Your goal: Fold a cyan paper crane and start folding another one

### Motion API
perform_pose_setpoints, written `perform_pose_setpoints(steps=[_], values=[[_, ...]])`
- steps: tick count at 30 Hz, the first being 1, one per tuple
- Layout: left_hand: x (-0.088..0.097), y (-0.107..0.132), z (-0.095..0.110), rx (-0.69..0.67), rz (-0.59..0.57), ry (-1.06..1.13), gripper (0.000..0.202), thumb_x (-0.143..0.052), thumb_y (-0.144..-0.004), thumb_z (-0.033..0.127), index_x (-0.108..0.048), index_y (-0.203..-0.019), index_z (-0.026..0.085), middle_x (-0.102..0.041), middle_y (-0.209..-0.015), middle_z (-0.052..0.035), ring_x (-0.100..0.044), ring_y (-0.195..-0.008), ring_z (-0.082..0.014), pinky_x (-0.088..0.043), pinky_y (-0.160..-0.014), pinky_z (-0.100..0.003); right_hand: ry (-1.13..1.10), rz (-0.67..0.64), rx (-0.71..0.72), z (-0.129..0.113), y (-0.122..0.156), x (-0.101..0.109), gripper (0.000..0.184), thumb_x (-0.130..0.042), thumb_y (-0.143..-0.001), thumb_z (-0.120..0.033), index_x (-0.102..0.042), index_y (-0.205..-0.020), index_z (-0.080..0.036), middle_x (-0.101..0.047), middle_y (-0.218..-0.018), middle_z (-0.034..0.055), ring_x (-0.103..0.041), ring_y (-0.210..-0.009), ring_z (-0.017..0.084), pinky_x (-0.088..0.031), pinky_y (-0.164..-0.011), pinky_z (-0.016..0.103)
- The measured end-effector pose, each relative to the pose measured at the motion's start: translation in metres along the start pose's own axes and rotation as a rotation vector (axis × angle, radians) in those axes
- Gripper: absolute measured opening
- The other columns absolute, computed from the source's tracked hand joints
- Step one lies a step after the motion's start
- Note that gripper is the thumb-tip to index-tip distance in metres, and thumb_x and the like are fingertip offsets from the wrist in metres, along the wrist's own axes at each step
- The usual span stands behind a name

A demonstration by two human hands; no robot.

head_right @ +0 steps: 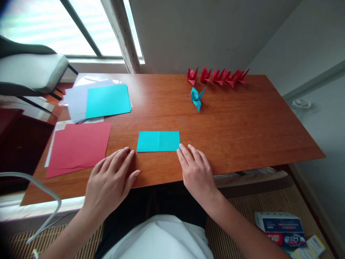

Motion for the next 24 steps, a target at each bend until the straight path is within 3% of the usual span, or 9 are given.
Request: perform_pose_setpoints(steps=[7, 14, 17, 20, 24], values=[[0.000, 0.004, 0.018, 0.070, 0.069, 0.060, 0.065, -0.056, -0.097, 0.041, -0.043, -0.149, 0.005, -0.048, -0.153, -0.0238, -0.050, -0.136, -0.0401, -0.041, -0.109, -0.052, -0.020, 0.002, -0.008, -0.001, 0.000, -0.002, 0.050, -0.045, -0.096, -0.007, -0.055, -0.145, -0.013, -0.053, -0.153, 0.0071, -0.050, -0.136, 0.031, -0.046, -0.110, 0.049], [-0.010, -0.028, 0.076, -0.097, -0.025, 0.246, 0.063, -0.052, -0.098, 0.046, -0.046, -0.150, 0.010, -0.040, -0.160, -0.0204, -0.035, -0.149, -0.0395, -0.029, -0.121, -0.055, -0.020, 0.017, -0.014, -0.001, 0.001, -0.004, 0.048, -0.045, -0.098, -0.010, -0.056, -0.144, -0.011, -0.053, -0.154, 0.0070, -0.050, -0.135, 0.032, -0.045, -0.110, 0.048], [-0.019, -0.038, 0.095, -0.196, -0.087, 0.306, 0.066, -0.045, -0.101, 0.050, -0.041, -0.154, 0.011, -0.039, -0.162, -0.0166, -0.032, -0.151, -0.0368, -0.024, -0.124, -0.053, -0.025, 0.026, -0.017, 0.000, 0.002, -0.005, 0.044, -0.046, -0.100, -0.013, -0.058, -0.141, -0.012, -0.054, -0.153, 0.0063, -0.050, -0.135, 0.031, -0.045, -0.110, 0.048], [-0.025, -0.040, 0.098, -0.206, -0.109, 0.323, 0.069, -0.043, -0.101, 0.052, -0.038, -0.155, 0.009, -0.038, -0.163, -0.0157, -0.032, -0.152, -0.0360, -0.024, -0.125, -0.051, -0.031, 0.021, -0.015, 0.001, 0.002, -0.005, 0.044, -0.046, -0.100, -0.014, -0.058, -0.142, -0.013, -0.054, -0.153, 0.0060, -0.049, -0.135, 0.031, -0.044, -0.111, 0.047], [-0.023, -0.029, 0.080, -0.193, -0.082, 0.260, 0.072, -0.047, -0.099, 0.055, -0.043, -0.152, 0.005, -0.036, -0.162, -0.0202, -0.031, -0.152, -0.0365, -0.029, -0.123, -0.048, -0.036, 0.008, -0.014, 0.002, 0.002, -0.004, 0.050, -0.046, -0.098, -0.012, -0.054, -0.146, -0.015, -0.051, -0.155, 0.0056, -0.049, -0.137, 0.030, -0.043, -0.112, 0.048]])
Point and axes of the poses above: each hand's wrist, its own y-axis away from the middle knuckle, its own x-axis out of the back of the hand, z = x × y, the point moved 4 cm from there along -y, towards the middle knuckle
